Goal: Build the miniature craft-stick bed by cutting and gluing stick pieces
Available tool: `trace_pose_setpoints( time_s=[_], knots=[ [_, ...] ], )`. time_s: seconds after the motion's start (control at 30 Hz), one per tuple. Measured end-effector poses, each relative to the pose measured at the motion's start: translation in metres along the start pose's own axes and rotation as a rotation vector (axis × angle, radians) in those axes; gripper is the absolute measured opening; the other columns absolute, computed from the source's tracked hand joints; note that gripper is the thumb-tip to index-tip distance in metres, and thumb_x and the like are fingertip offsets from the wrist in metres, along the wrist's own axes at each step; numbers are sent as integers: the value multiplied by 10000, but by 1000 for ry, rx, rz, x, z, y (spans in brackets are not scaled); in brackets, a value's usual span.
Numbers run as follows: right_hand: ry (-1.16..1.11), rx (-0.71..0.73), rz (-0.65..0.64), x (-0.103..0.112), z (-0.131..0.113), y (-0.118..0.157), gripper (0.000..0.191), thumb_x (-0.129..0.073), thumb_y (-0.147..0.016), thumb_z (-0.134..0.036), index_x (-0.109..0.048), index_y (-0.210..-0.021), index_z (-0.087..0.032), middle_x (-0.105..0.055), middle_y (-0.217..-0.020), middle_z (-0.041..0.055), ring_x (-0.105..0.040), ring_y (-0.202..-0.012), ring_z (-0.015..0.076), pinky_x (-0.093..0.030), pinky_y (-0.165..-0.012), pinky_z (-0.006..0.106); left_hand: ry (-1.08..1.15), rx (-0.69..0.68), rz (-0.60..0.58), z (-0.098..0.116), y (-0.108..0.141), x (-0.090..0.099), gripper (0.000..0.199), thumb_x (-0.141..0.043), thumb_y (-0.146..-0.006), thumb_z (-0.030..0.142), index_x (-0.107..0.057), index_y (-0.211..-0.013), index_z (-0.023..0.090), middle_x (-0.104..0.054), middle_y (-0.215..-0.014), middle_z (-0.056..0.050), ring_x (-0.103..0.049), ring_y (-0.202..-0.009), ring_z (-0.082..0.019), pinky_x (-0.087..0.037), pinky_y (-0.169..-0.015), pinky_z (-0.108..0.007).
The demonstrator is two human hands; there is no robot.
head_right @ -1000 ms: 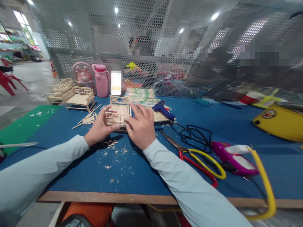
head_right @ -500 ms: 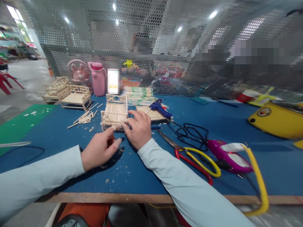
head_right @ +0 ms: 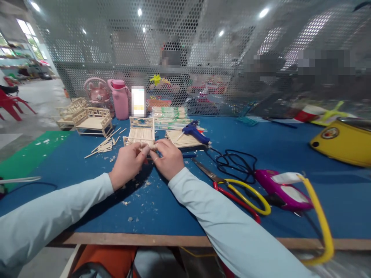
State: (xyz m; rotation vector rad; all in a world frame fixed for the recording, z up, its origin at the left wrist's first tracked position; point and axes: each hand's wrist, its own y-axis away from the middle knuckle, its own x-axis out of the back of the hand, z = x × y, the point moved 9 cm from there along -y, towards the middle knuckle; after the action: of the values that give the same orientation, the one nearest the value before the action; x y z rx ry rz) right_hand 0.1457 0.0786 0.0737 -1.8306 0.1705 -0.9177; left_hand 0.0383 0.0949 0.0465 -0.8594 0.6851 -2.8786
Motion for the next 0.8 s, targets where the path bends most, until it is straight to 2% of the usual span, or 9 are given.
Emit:
trace_pose_setpoints(
  time_s=[0.1,0.17,0.27,0.3,0.37,0.47,0.57,0.7,0.8],
  knots=[
    [-3,-18,25,18,3,-4,127,-564,-739,-269,-597,-836,-194,-644,-758,30,-602,-676,154,-502,-666,281,84,0,48,2,8,8,242,-446,-859,327,-626,-842,166,-569,-518,26,-518,-456,-96,-399,-522,-207],
    [30,-97,73,37,20,-9,227,-533,-736,-303,-570,-932,-192,-639,-809,41,-583,-658,149,-496,-660,278,129,4,35,1,16,12,222,-450,-857,323,-611,-853,170,-532,-482,50,-478,-404,-77,-382,-488,-192],
    [295,-361,33,56,73,-14,320,-425,-781,-295,-560,-1034,-152,-621,-1017,129,-568,-904,199,-445,-854,310,75,-51,-62,3,26,12,206,-458,-850,311,-608,-815,175,-503,-463,55,-462,-414,-76,-370,-483,-192],
    [355,-433,17,60,91,-14,351,-401,-781,-247,-565,-1061,-114,-602,-1075,170,-529,-1019,244,-395,-926,360,30,-91,-110,5,29,9,204,-455,-850,302,-610,-803,178,-522,-488,46,-471,-441,-81,-375,-497,-198],
    [419,-539,-42,58,125,-11,438,-420,-727,-181,-546,-1123,-45,-554,-1166,245,-487,-1091,330,-356,-939,472,-44,-179,-187,10,33,5,198,-447,-852,282,-609,-801,181,-595,-596,14,-520,-533,-101,-409,-559,-221],
    [452,-657,-181,40,161,-1,474,-519,-628,-175,-582,-1080,-47,-606,-1012,258,-565,-918,349,-432,-781,498,-86,-330,-214,20,36,1,183,-445,-855,263,-602,-811,179,-674,-843,-56,-610,-807,-170,-468,-736,-295],
    [524,-751,-253,32,174,8,479,-589,-550,-197,-629,-1017,-98,-613,-939,218,-591,-762,299,-456,-672,448,-125,-439,-185,27,37,-2,188,-442,-859,252,-604,-812,169,-661,-1029,-112,-557,-1075,-221,-437,-913,-384],
    [568,-835,-328,37,176,13,429,-617,-574,-283,-663,-979,-151,-628,-931,192,-597,-796,323,-445,-663,442,-172,-436,-196,26,38,-7,196,-442,-861,247,-615,-811,168,-643,-1088,-124,-519,-1144,-226,-416,-965,-416],
    [439,-867,-226,46,173,12,318,-599,-624,-318,-674,-893,-166,-653,-853,153,-592,-846,323,-434,-730,446,-170,-409,-211,23,39,-9,195,-453,-852,242,-626,-818,160,-610,-1156,-150,-482,-1195,-247,-402,-981,-435]
  ],
)
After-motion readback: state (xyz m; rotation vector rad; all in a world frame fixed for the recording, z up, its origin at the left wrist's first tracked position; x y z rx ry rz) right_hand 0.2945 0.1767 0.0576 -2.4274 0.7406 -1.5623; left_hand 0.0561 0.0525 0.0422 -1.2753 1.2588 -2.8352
